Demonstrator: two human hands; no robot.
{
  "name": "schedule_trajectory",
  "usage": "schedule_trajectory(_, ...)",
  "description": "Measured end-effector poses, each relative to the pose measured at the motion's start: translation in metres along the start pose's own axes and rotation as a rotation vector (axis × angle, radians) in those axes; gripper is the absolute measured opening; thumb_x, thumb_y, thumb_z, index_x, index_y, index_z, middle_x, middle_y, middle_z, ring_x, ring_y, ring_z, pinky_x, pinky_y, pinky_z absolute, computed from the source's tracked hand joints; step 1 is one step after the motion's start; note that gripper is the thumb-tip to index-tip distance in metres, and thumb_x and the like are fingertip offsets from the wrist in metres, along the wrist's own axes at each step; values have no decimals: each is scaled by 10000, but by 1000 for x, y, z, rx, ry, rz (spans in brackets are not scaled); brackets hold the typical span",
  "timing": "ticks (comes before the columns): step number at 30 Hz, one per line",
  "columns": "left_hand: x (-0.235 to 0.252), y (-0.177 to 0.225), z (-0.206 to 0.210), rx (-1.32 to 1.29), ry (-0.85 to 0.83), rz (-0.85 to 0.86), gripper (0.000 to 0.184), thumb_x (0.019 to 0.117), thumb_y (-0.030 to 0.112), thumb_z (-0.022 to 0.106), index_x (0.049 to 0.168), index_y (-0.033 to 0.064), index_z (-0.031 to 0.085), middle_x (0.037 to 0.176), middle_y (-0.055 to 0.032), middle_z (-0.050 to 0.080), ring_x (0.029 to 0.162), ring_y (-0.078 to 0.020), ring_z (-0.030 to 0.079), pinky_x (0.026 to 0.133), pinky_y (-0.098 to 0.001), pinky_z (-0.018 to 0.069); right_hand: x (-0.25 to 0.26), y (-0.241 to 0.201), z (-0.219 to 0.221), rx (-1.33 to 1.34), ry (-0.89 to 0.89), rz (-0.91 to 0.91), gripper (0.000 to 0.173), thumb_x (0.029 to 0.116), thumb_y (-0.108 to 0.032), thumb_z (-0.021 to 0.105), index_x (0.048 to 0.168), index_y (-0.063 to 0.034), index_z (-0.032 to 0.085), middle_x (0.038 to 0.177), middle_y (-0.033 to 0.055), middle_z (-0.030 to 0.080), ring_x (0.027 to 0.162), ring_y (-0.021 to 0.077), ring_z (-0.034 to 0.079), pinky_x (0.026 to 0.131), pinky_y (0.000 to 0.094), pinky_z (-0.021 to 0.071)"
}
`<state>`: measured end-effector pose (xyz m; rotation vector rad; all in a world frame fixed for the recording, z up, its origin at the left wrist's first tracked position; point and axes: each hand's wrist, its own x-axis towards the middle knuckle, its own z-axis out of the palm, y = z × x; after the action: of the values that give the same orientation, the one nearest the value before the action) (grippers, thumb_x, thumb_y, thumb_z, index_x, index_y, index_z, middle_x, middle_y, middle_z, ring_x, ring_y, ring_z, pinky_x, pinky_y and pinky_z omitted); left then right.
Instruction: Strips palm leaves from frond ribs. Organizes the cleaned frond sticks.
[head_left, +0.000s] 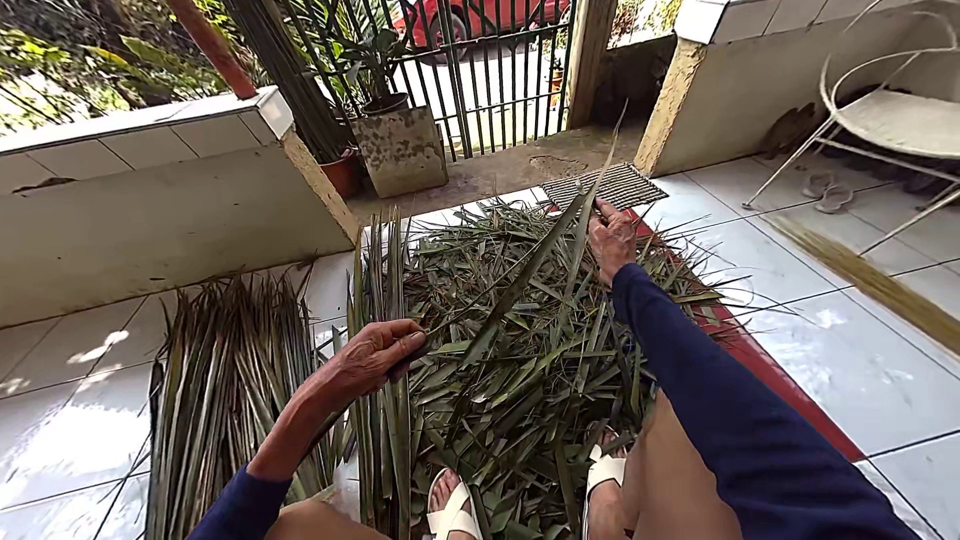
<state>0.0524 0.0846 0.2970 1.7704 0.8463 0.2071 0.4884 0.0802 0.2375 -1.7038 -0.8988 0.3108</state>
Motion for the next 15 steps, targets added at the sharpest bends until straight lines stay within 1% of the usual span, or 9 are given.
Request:
schedule_trajectory(2,-9,-3,-3,6,7,3,257,1090,284,507,1122,116,699,652,-29,577,424,-86,454,358,-198,337,5,5,-7,16,29,37,402,1067,-227,507,1443,-117,598,1325,135,675,1198,257,650,1037,489,489)
schedule_trajectory(4,-17,-6,-8,6,17,-2,254,1087,283,514,1116,115,703,643,-32,579,415,-88,458,351,-197,342,10,13,-15,34,55,69,416,1064,-229,511,1456,-110,583,1314,148,673,1180,265,652,1026,493,490)
schedule_trajectory(5,-21,-8,-10,8,20,-7,252,1086,286,516,1110,117,702,638,-31,579,413,-86,460,350,-196,344,15,19,-20,39,73,76,415,1065,-245,515,1453,-113,586,1268,154,689,1123,271,666,988,496,506)
schedule_trajectory(7,-26,-12,-16,-1,45,-14,251,1084,280,518,1103,112,704,633,-29,578,411,-83,461,348,-194,347,24,33,-31,47,115,78,402,1073,-284,513,1430,-121,603,1112,162,699,922,278,652,835,498,515)
schedule_trajectory(8,-28,-14,-18,-6,68,-17,253,1087,276,514,1102,109,703,635,-27,580,414,-82,461,352,-193,346,27,39,-37,12,120,82,398,1082,-314,497,1418,-132,608,1093,166,696,895,288,652,818,510,518)
schedule_trajectory(11,-27,-13,-19,-15,162,-49,253,1094,277,504,1105,111,695,656,-22,590,435,-75,478,372,-189,369,25,48,-43,-169,7,118,442,1083,-357,473,1428,-105,585,1193,231,676,1010,389,669,898,618,508)
schedule_trajectory(13,-20,-11,-18,-20,236,-58,256,1096,283,508,1112,106,693,671,-29,604,441,-74,491,379,-187,389,11,36,-31,-241,-152,107,448,1067,-351,497,1406,-71,586,1183,262,669,1027,433,661,897,668,495)
schedule_trajectory(14,-14,-13,-17,-27,267,-54,260,1096,284,509,1115,99,690,676,-40,610,439,-80,491,380,-191,389,-2,23,-23,-250,-228,95,445,1069,-336,506,1414,-66,583,1167,261,675,1007,428,665,885,658,501)
schedule_trajectory(15,-7,-15,-16,-51,294,-45,263,1096,281,509,1118,89,687,677,-56,611,434,-88,486,379,-196,385,-16,10,-13,-234,-280,61,432,1079,-339,504,1405,-69,589,1096,246,683,914,399,661,824,621,509)
